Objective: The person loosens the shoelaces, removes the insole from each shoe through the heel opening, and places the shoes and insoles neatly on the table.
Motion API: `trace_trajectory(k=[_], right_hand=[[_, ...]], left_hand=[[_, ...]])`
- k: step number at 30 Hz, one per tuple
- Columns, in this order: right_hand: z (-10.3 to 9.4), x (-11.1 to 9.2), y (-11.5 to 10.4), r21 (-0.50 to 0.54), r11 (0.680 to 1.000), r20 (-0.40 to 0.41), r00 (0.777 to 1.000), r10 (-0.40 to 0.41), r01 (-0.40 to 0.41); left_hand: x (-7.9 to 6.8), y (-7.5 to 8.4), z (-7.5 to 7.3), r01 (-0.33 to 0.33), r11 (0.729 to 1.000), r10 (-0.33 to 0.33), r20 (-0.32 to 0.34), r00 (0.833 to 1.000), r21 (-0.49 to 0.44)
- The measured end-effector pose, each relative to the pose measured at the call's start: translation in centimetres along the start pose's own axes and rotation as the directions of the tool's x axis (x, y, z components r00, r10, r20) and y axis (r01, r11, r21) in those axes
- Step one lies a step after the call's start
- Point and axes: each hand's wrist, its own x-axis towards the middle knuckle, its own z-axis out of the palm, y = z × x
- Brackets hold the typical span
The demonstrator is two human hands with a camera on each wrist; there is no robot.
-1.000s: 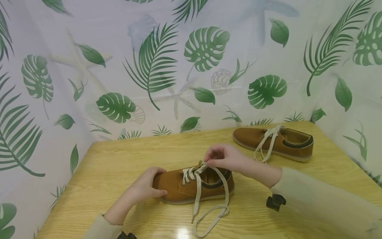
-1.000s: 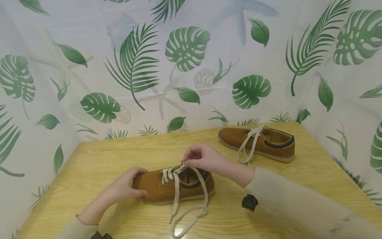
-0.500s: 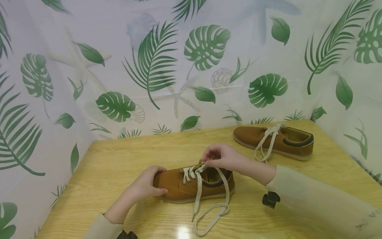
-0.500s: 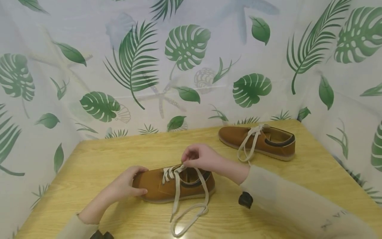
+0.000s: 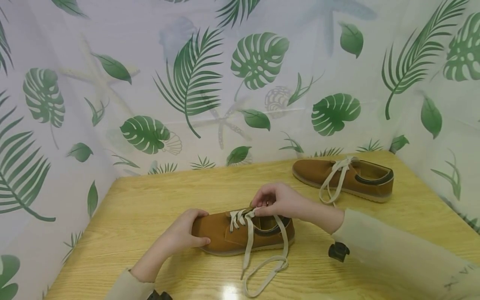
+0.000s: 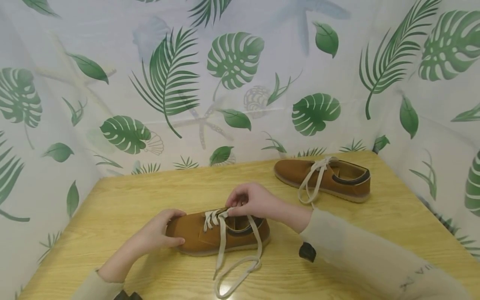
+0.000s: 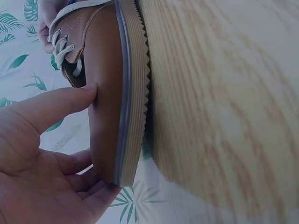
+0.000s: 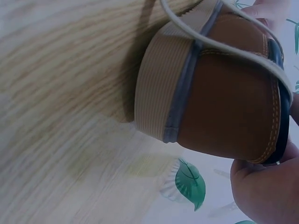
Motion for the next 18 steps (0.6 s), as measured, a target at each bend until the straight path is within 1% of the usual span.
trace_trajectory(k=[5, 7, 11, 13, 18], right_hand=[[0.17, -0.03, 0.20, -0.025, 0.999, -0.005, 0.999, -0.046, 0.046], [0.16, -0.02, 0.27, -0.021, 0.999, -0.003, 0.999, -0.050, 0.049], [0.04, 0.08, 0.39, 0.031, 0.999, 0.002, 1.000, -0.009, 0.009], [-0.03, 0.11, 0.49, 0.059, 0.998, 0.001, 1.000, 0.024, -0.024], [-0.06, 0.16, 0.53, 0.069, 0.994, -0.012, 0.996, 0.088, -0.087]], left_hand=[[-0.02, -0.04, 0.05, 0.000, 1.000, 0.000, -0.003, 1.000, 0.001], [-0.02, -0.07, 0.08, 0.000, 1.000, 0.000, -0.003, 1.000, 0.002], [0.04, -0.12, 0.16, -0.001, 1.000, 0.001, -0.007, 1.000, 0.007], [0.06, -0.16, 0.21, -0.004, 1.000, 0.004, -0.008, 1.000, 0.008], [0.05, -0.23, 0.32, -0.008, 1.000, 0.008, -0.011, 1.000, 0.004]])
